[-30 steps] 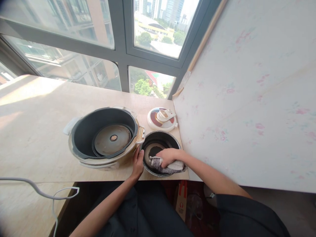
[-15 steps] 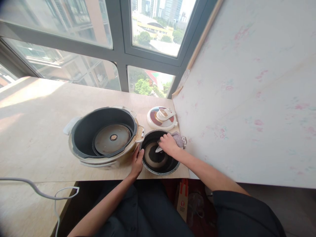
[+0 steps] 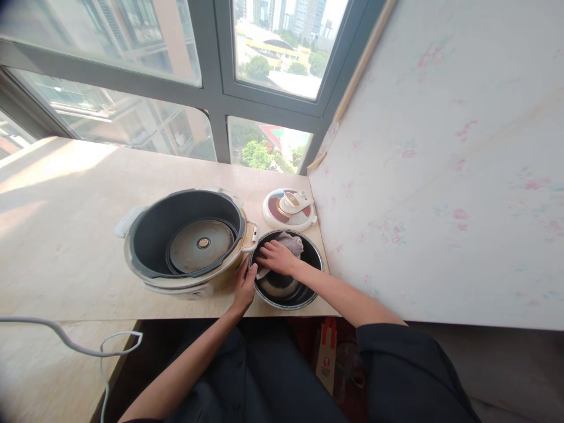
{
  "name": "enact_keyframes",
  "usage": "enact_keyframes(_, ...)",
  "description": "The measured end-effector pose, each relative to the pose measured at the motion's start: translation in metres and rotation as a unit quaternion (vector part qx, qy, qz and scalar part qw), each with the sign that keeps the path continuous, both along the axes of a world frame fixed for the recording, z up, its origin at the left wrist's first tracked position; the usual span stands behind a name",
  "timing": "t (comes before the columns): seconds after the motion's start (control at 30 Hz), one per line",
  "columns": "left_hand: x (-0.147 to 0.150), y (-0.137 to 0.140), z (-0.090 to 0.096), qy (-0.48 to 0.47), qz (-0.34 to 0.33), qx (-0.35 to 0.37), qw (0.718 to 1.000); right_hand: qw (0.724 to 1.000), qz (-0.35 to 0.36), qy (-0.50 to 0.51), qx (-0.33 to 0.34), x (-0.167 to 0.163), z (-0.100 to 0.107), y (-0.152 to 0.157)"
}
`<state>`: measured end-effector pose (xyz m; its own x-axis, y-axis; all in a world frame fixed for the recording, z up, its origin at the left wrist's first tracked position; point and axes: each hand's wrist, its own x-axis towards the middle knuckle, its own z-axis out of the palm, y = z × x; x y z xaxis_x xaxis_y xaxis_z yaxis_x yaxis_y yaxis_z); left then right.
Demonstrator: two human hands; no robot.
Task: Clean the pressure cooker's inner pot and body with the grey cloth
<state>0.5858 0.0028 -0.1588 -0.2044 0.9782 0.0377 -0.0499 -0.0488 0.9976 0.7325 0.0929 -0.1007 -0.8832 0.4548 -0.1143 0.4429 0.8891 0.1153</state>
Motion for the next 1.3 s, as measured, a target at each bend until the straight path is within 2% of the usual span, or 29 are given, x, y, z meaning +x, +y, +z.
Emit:
enact_keyframes(0.1, 0.001, 0.000, -0.003, -0.003, 0.005, 0.002, 1.000, 0.999, 0.025, -0.005, -0.027, 0.000, -0.016, -0.005)
enact_keyframes(0.3, 0.001, 0.001, -0.008, 0.003, 0.001, 0.013, 1.000, 0.999, -0.002, 0.013, -0.040, 0.006, -0.033, -0.010)
enact_keyframes(0.4, 0.000, 0.001, -0.009, 0.015, -0.008, 0.021, 1.000, 0.998, -0.049, -0.004, -0.042, 0.008, -0.032, -0.010)
enact_keyframes(0.5, -0.002, 0.000, -0.008, 0.023, -0.016, 0.027, 0.999, 0.989, -0.135, -0.037, -0.037, 0.009, -0.023, -0.008)
enact_keyframes(0.6, -0.001, 0.000, -0.007, 0.028, -0.009, 0.030, 0.999, 0.968, -0.235, -0.069, -0.057, 0.009, -0.010, -0.007)
enact_keyframes(0.73, 0.001, -0.001, -0.004, 0.031, -0.001, 0.037, 0.999, 0.914, -0.379, -0.105, -0.100, 0.012, 0.002, -0.006)
enact_keyframes(0.9, 0.003, -0.002, 0.001, 0.020, 0.012, 0.025, 0.999, 0.864, -0.463, -0.140, -0.140, 0.023, 0.003, -0.008)
enact_keyframes(1.07, 0.005, -0.002, 0.001, 0.021, 0.023, 0.029, 0.999, 0.836, -0.475, -0.173, -0.212, 0.030, -0.001, -0.013)
enact_keyframes(1.2, 0.005, -0.002, 0.002, 0.026, 0.027, 0.033, 0.999, 0.835, -0.450, -0.182, -0.258, 0.028, 0.000, -0.016)
enact_keyframes(1.3, 0.004, -0.002, 0.002, 0.027, 0.025, 0.036, 0.999, 0.846, -0.425, -0.171, -0.272, 0.023, 0.002, -0.019)
